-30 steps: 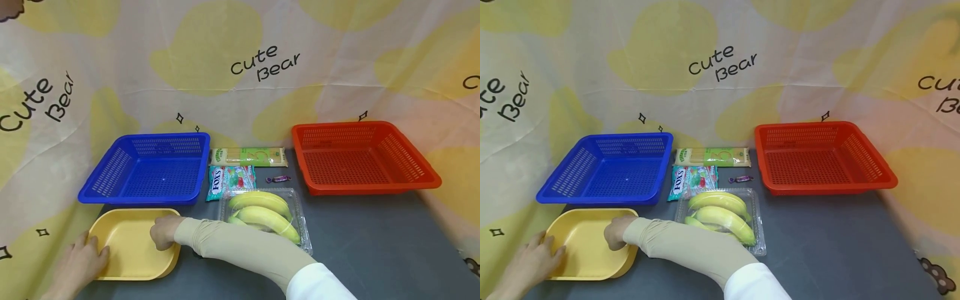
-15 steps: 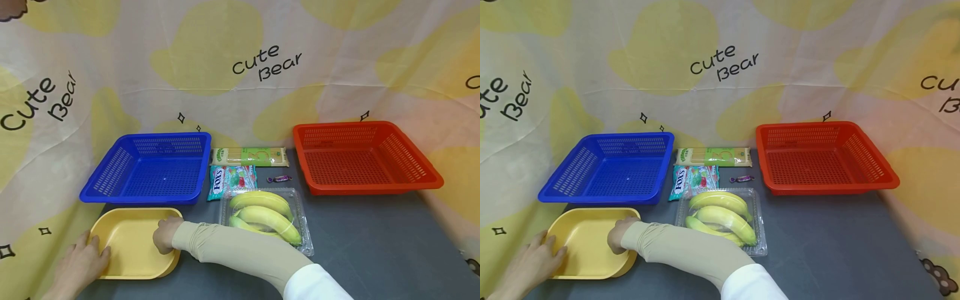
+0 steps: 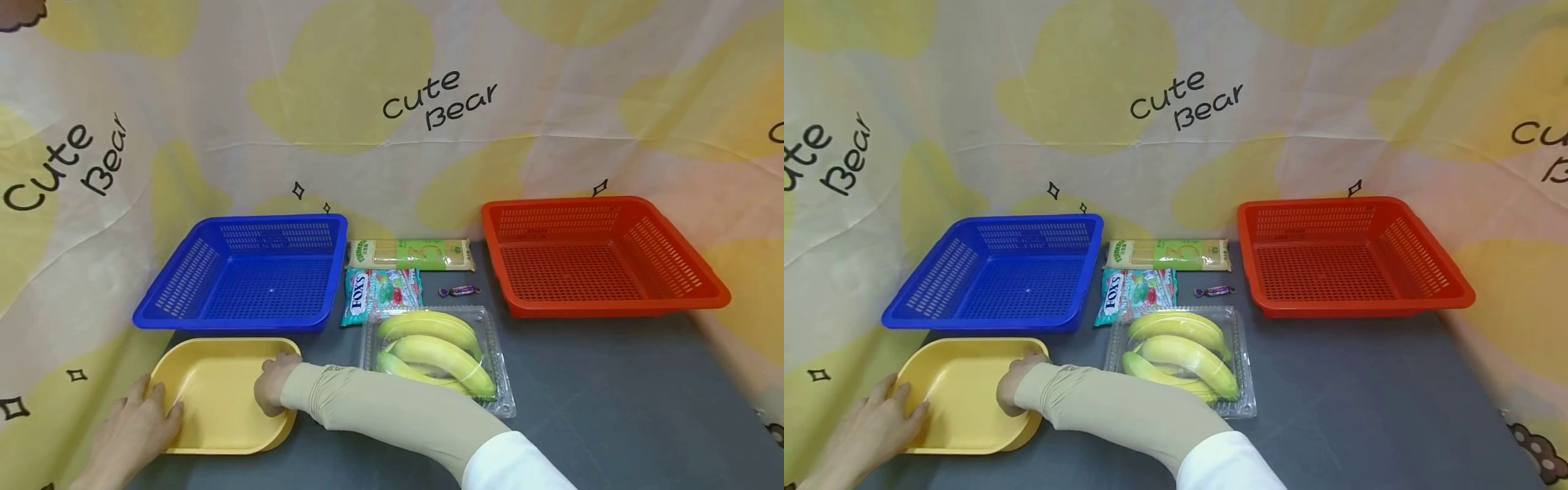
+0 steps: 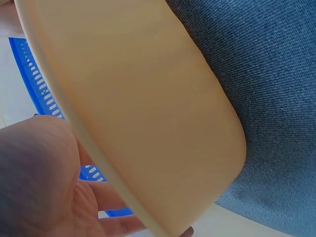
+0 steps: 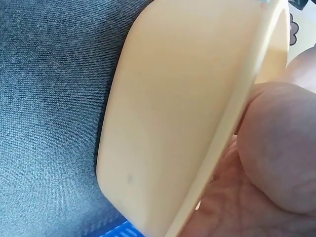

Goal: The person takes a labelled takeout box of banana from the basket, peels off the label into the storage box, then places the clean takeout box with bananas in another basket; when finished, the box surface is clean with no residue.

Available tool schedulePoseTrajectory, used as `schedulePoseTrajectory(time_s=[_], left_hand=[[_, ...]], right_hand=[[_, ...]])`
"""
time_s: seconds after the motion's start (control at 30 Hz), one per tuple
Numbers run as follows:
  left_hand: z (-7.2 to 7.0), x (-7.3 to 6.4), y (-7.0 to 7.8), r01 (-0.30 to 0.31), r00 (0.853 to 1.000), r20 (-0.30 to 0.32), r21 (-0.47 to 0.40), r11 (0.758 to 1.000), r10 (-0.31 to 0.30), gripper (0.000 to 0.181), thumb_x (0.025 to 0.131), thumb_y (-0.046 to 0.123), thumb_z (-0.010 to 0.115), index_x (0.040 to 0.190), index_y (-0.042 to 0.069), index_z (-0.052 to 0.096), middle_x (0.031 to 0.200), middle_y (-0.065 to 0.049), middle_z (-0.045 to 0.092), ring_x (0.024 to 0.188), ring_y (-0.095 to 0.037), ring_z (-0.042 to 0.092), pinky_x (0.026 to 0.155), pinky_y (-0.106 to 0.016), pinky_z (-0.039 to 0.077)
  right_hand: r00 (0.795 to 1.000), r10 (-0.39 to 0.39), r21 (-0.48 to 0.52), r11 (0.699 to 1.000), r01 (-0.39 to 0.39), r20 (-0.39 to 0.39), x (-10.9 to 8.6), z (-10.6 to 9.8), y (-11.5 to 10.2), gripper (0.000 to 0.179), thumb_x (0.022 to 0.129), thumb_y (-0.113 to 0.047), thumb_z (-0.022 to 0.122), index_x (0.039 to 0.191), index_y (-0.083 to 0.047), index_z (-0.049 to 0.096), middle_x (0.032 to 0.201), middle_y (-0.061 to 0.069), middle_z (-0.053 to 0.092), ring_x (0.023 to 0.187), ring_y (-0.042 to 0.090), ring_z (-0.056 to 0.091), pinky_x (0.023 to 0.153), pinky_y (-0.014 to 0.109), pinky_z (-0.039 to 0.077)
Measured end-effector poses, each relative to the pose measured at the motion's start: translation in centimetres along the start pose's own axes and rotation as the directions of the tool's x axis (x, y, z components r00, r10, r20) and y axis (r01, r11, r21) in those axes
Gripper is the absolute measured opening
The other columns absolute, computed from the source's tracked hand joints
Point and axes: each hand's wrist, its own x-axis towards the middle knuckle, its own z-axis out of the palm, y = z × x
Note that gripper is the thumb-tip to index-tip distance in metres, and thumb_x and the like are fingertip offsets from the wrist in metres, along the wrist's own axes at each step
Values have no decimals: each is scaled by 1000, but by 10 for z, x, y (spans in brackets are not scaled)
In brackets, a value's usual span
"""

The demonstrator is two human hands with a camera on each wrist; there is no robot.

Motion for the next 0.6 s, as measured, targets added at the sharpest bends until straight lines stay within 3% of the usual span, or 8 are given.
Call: schedulePoseTrajectory(time_s=[0.23, 0.5, 0.6], left_hand=[[-1, -1, 1, -9, 1000, -18, -4, 1000, 9, 58, 98, 33, 48, 127, -18, 45, 134, -43, 29, 104, -65, 40, 75, -73, 40], [-2, 1, 1, -20, 999, -30, -7, 1000, 19, 57, 98, 32, 49, 126, -18, 46, 133, -43, 31, 104, -64, 41, 75, -72, 40], [-2, 1, 1, -24, 999, -44, -9, 1000, 24, 57, 97, 32, 49, 125, -17, 47, 133, -43, 32, 103, -65, 42, 74, -72, 40]], right_hand=[[998, 52, -6, 999, -52, -47, -2, 3, -3, 10, 87, -45, 63, 95, -41, 67, 122, -19, 40, 110, 5, 38, 82, 22, 38], [999, 41, -65, 997, -40, 17, -1, 3, -3, 21, 90, -44, 59, 111, -44, 63, 130, -24, 48, 126, 2, 36, 94, 22, 35], [999, 45, -58, 997, -44, 27, 0, 2, -4, 17, 90, -43, 58, 106, -43, 65, 126, -24, 52, 125, 2, 37, 93, 22, 34]])
